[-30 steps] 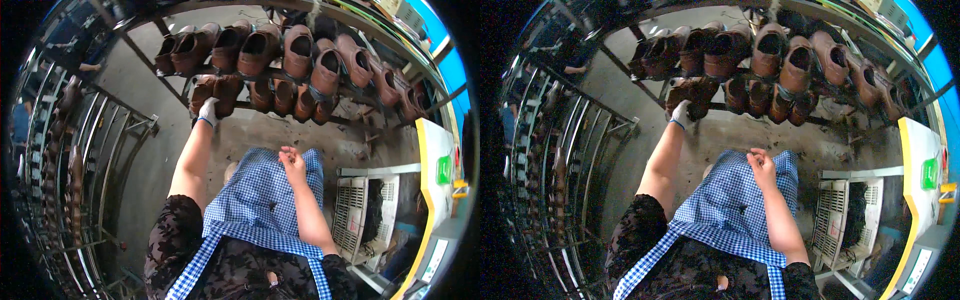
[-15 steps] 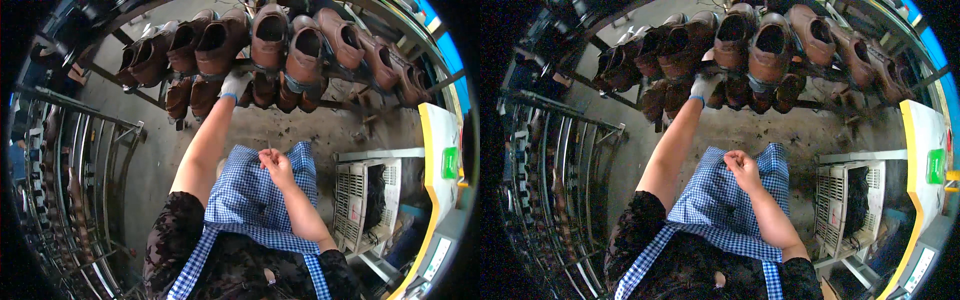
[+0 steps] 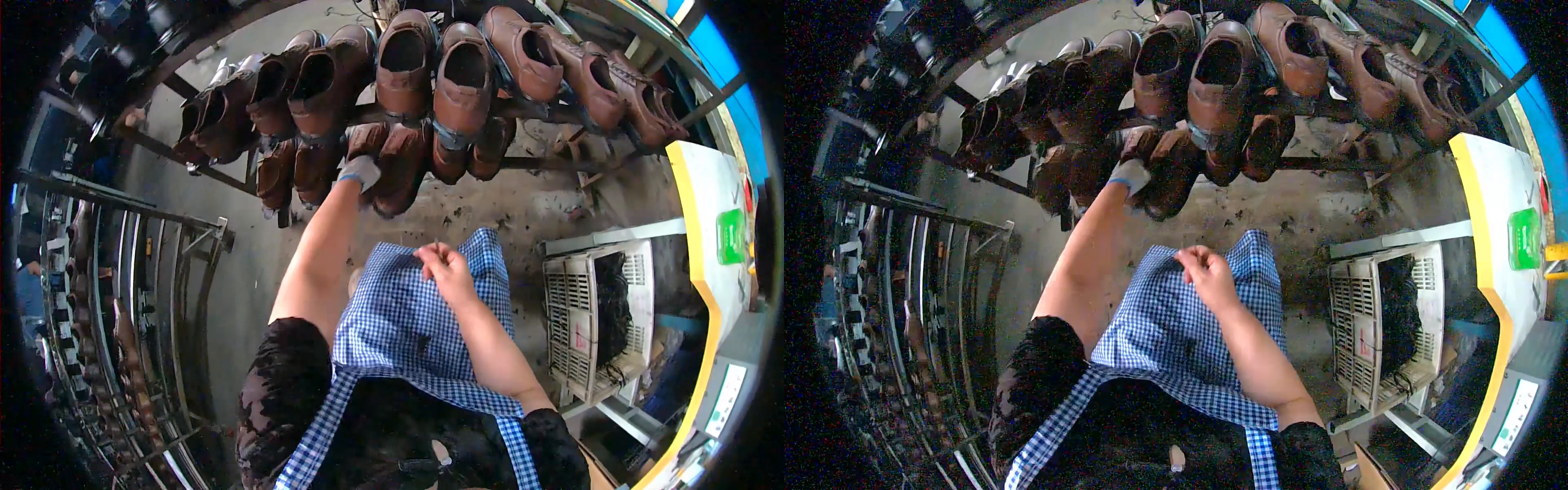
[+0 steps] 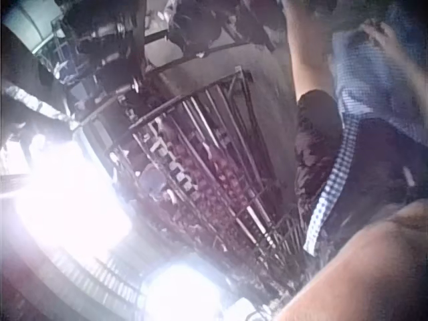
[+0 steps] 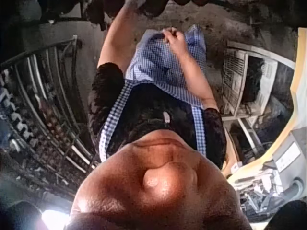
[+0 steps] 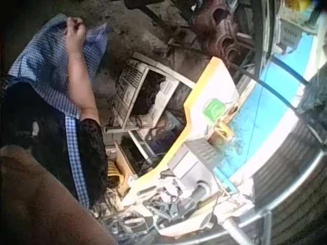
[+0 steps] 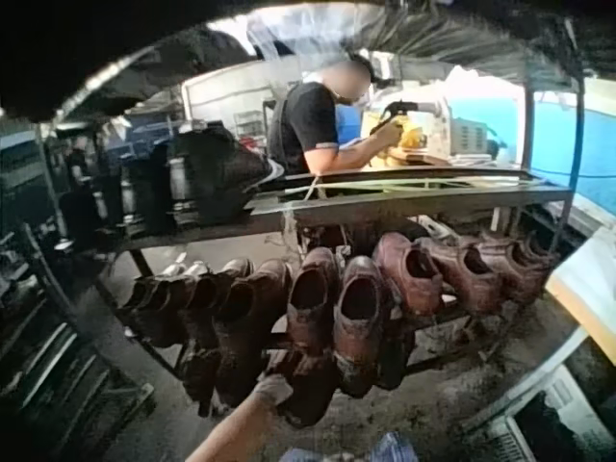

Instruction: Using a trimming tool to remove excess material and clean the edges of leather shoes on an assembly line.

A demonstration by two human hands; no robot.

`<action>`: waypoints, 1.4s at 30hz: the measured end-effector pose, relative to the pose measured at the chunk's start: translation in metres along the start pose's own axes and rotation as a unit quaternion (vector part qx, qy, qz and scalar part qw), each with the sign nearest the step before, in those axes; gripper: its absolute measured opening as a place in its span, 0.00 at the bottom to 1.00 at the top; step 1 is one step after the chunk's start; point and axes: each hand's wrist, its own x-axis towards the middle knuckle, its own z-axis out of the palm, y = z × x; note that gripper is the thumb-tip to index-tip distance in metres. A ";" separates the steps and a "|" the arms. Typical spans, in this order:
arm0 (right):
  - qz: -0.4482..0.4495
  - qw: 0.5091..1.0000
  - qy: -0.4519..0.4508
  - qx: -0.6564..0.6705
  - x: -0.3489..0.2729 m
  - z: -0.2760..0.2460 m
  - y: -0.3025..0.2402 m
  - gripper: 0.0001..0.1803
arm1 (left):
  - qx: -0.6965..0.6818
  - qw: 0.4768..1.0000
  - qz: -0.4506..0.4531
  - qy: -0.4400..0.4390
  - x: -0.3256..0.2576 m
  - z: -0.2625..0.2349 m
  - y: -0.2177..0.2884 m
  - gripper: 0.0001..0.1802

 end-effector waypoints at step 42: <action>-0.347 0.727 -0.237 -0.543 -0.098 -0.011 -0.072 0.07 | -0.282 0.936 0.102 0.187 -0.393 0.081 -0.016 0.28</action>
